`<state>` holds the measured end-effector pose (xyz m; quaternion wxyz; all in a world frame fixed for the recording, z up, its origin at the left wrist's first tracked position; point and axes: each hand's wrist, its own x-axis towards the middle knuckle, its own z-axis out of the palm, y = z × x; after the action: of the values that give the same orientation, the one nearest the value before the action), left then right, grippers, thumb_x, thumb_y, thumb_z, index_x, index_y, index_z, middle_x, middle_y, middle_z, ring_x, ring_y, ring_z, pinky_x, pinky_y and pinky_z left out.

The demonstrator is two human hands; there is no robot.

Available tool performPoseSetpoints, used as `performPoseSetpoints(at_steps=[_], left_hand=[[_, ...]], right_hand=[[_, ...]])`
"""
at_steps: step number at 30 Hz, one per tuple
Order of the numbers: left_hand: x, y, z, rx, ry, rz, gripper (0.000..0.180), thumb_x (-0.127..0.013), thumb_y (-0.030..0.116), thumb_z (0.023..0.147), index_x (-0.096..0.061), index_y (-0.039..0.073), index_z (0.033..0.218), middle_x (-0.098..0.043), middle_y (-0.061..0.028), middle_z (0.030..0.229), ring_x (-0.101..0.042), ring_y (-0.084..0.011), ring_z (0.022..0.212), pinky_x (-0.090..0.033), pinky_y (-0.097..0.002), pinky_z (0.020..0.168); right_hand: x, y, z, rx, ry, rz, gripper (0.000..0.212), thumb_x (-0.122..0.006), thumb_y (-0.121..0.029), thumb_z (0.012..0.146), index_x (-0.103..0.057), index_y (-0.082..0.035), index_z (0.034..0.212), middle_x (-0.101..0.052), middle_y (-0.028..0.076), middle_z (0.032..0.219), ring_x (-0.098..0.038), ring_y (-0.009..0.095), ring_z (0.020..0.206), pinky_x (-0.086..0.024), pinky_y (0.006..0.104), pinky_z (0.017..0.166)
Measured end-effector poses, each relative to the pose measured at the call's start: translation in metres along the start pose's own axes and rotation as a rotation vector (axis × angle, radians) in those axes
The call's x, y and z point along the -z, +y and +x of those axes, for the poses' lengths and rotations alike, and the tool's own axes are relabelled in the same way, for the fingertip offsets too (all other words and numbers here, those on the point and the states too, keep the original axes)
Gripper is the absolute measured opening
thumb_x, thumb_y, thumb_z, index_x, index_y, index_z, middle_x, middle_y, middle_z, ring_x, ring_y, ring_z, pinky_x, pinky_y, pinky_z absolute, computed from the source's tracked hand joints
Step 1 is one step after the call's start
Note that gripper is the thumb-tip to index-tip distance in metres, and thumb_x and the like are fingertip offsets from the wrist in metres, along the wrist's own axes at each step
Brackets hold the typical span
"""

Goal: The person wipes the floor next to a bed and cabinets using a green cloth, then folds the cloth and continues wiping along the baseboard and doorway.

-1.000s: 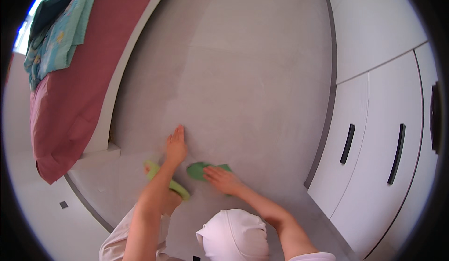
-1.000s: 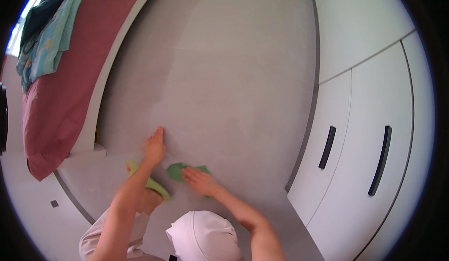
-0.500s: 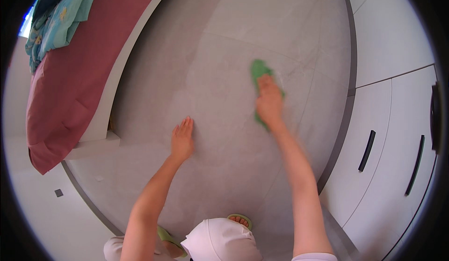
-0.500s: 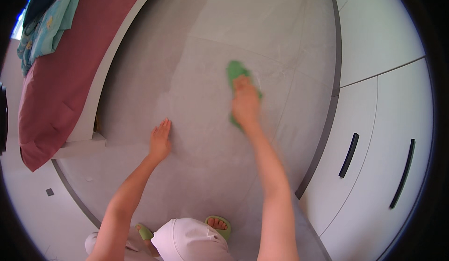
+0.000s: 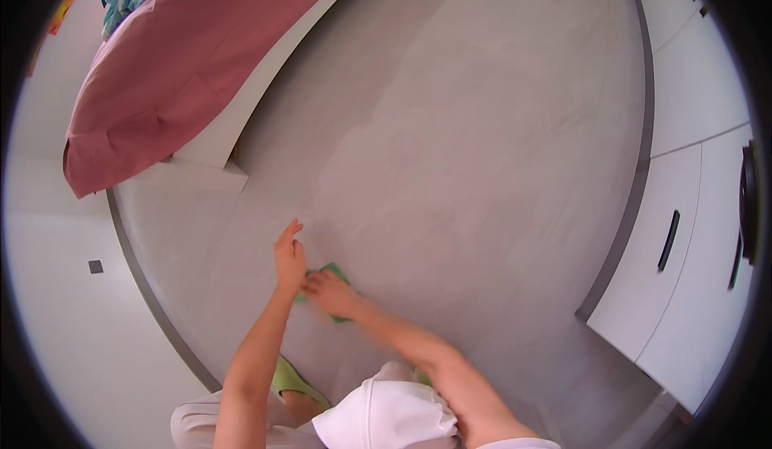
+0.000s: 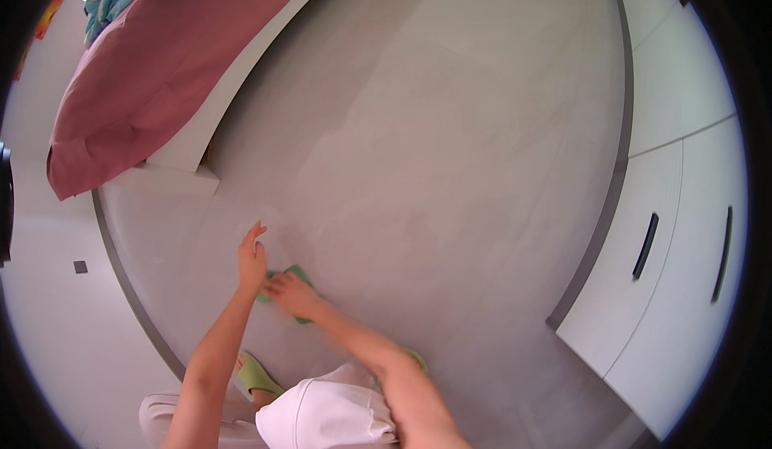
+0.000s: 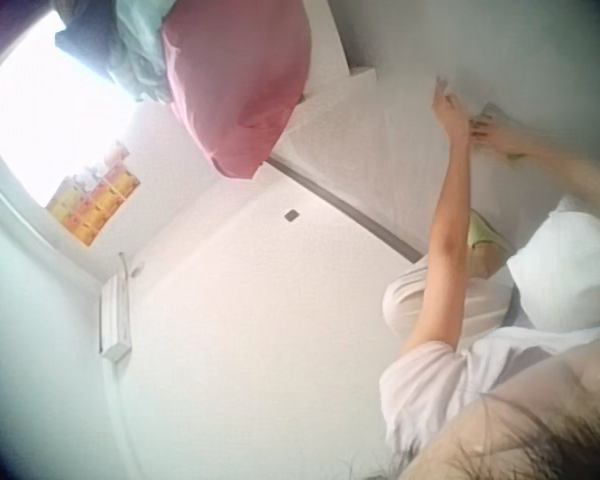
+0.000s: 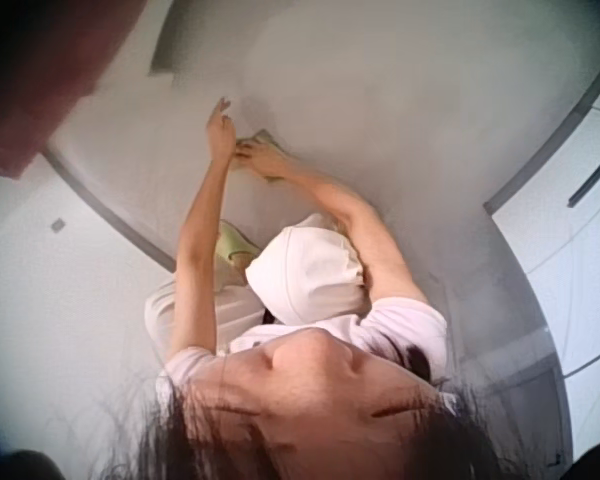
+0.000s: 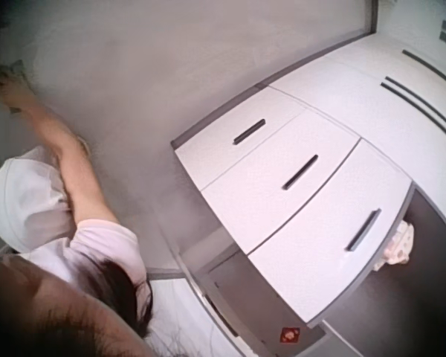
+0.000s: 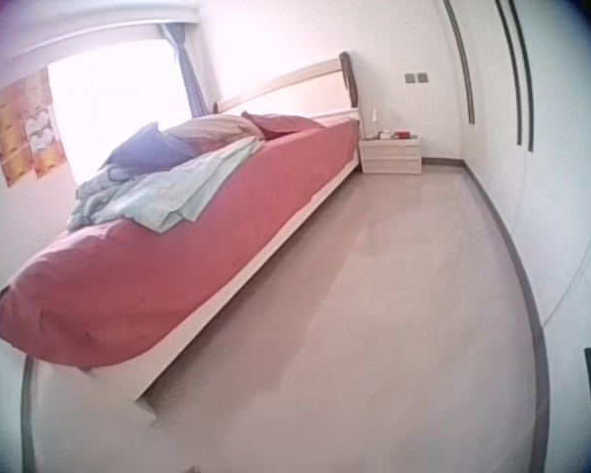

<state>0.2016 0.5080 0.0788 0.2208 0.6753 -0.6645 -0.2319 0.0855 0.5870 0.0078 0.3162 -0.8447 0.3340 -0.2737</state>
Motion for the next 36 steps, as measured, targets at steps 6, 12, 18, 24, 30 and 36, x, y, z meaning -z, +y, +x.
performPoseSetpoints(at_steps=[6, 12, 18, 24, 30, 36], left_hand=[[0.027, -0.073, -0.026, 0.002, 0.060, 0.089, 0.042, -0.047, -0.001, 0.089, -0.057, 0.002, 0.130, -0.063, -0.0168, 0.122, -0.057, -0.0333, 0.115, -0.045, -0.0421, 0.099], [0.006, -0.098, -0.020, -0.085, 0.049, 0.108, 0.040, -0.050, 0.002, 0.090, -0.056, 0.000, 0.129, -0.058, -0.0182, 0.129, -0.053, -0.0358, 0.119, -0.042, -0.0429, 0.104], [0.002, -0.107, -0.020, -0.147, 0.078, 0.205, 0.043, -0.052, 0.003, 0.089, -0.054, 0.000, 0.132, -0.054, -0.0195, 0.135, -0.049, -0.0374, 0.124, -0.039, -0.0444, 0.106], [0.019, -0.113, -0.035, -0.017, 0.036, 0.162, 0.042, -0.051, 0.006, 0.093, -0.052, 0.000, 0.135, -0.052, -0.0208, 0.136, -0.049, -0.0379, 0.125, -0.038, -0.0457, 0.107], [0.042, -0.107, -0.046, 0.046, 0.139, 0.139, 0.043, -0.050, 0.014, 0.099, -0.047, -0.001, 0.138, -0.050, -0.0212, 0.137, -0.047, -0.0380, 0.126, -0.038, -0.0456, 0.107], [0.056, -0.125, -0.035, -0.011, 0.087, 0.267, 0.043, -0.051, 0.016, 0.098, -0.048, 0.001, 0.138, -0.049, -0.0223, 0.139, -0.046, -0.0393, 0.128, -0.038, -0.0464, 0.107]], right_hand=[[0.131, 0.021, -0.157, -0.609, 0.563, 0.001, 0.048, -0.049, -0.003, 0.087, -0.057, -0.003, 0.135, -0.056, 0.017, 0.137, -0.051, 0.035, 0.126, -0.038, 0.0447, 0.107], [0.189, -0.005, -0.395, -1.043, 0.842, -0.400, 0.061, -0.046, 0.001, 0.084, -0.045, -0.001, 0.144, -0.041, 0.019, 0.151, -0.034, 0.035, 0.143, -0.024, 0.0437, 0.119], [0.149, 0.037, -0.345, -1.329, 0.914, -0.750, 0.058, -0.049, 0.007, 0.080, -0.051, 0.002, 0.138, -0.042, 0.022, 0.149, -0.039, 0.038, 0.139, -0.028, 0.0451, 0.117], [0.066, 0.051, -0.103, -0.981, 0.820, 0.482, 0.040, -0.044, -0.016, 0.100, -0.051, 0.002, 0.135, -0.052, 0.019, 0.141, -0.051, 0.031, 0.128, -0.037, 0.0386, 0.111], [-0.045, -0.025, -0.002, 0.080, -0.011, -0.090, 0.040, -0.051, -0.015, 0.091, -0.057, -0.007, 0.130, -0.049, 0.014, 0.145, -0.048, 0.029, 0.131, -0.040, 0.0418, 0.108], [0.055, 0.011, -0.091, -0.472, 0.426, 0.073, 0.049, -0.051, -0.008, 0.091, -0.050, -0.003, 0.140, -0.047, 0.021, 0.144, -0.044, 0.033, 0.134, -0.035, 0.0450, 0.111]])
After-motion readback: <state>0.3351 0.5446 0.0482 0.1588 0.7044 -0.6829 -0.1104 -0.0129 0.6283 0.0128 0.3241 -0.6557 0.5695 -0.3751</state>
